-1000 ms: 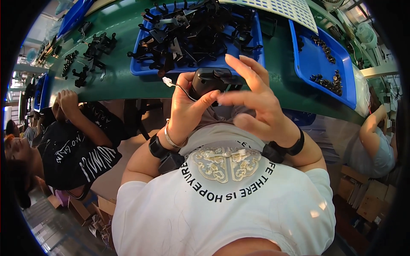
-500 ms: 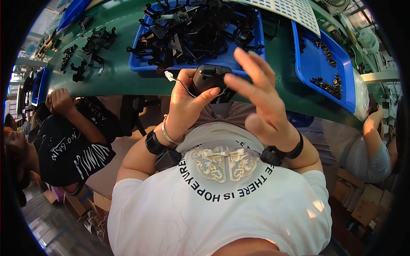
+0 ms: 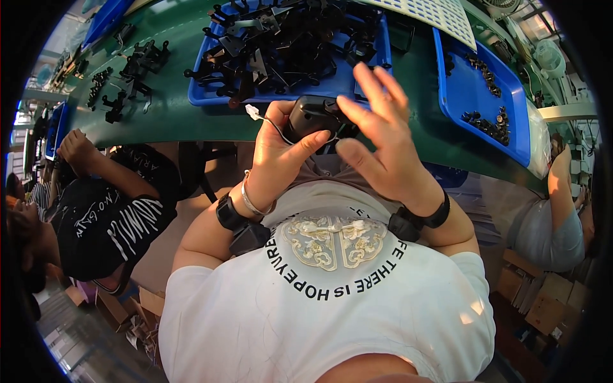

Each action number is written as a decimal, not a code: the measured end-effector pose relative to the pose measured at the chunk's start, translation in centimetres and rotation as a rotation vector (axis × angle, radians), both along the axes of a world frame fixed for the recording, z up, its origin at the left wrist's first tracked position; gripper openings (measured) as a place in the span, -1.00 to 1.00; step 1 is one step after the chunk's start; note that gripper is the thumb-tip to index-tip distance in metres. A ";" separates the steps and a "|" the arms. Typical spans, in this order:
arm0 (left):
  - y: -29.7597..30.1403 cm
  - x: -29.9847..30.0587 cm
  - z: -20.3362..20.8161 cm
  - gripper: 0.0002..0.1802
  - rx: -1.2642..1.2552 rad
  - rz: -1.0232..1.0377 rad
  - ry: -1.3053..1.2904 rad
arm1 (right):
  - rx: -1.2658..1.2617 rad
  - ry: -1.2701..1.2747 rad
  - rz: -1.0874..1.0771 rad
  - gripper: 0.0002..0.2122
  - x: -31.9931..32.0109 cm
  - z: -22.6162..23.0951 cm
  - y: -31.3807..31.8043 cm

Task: The person picks up a black housing and a bracket, fits the bracket onto the housing, and presses a small black component into the side by hand. They then place the assembled unit onto a tray and pick up another housing to repeat the process.

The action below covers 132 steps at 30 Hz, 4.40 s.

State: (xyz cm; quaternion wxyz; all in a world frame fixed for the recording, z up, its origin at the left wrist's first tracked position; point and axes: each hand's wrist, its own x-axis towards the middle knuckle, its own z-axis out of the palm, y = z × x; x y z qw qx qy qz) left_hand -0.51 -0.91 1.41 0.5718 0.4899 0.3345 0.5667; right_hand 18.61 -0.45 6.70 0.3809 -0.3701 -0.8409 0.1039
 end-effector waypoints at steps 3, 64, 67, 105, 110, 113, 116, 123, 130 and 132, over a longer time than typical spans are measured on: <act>-0.4 -0.1 0.2 -0.60 -0.087 -0.032 -0.049 | -0.133 0.031 0.261 -0.46 0.1 0.4 -1.0; -1.9 1.4 0.0 -0.11 0.249 -0.007 0.201 | -0.716 0.682 0.206 -0.65 -0.1 -3.6 -1.2; -1.3 1.0 0.4 -0.09 0.350 -0.027 0.337 | -0.796 0.760 0.237 -0.67 -0.5 -3.1 -1.1; 0.5 2.2 4.1 -0.07 0.026 -0.613 0.369 | -0.706 0.150 0.174 -0.65 4.4 0.5 0.5; 0.1 1.6 3.3 -0.15 -0.310 -0.685 0.207 | -0.523 0.082 -0.019 -0.78 9.3 1.8 4.8; 0.2 0.9 2.5 -0.22 -0.434 -0.731 0.041 | -0.201 -0.152 -0.248 -0.87 16.5 0.4 10.2; 0.3 0.4 2.4 -0.29 -0.536 -0.743 -0.216 | -0.171 -0.405 -0.309 -0.87 19.7 -0.6 13.3; -0.5 -0.5 2.6 -0.35 -0.508 -0.703 -0.218 | -0.238 -0.606 -0.257 -0.83 20.0 -2.2 15.2; -1.2 -0.4 3.0 -0.34 -0.480 -0.522 -0.254 | -0.261 -0.554 -0.314 -0.93 19.4 -2.1 14.7; -1.1 -0.6 2.7 -0.36 -0.491 -0.423 -0.295 | -0.248 -0.462 -0.324 -0.90 19.7 -1.8 14.1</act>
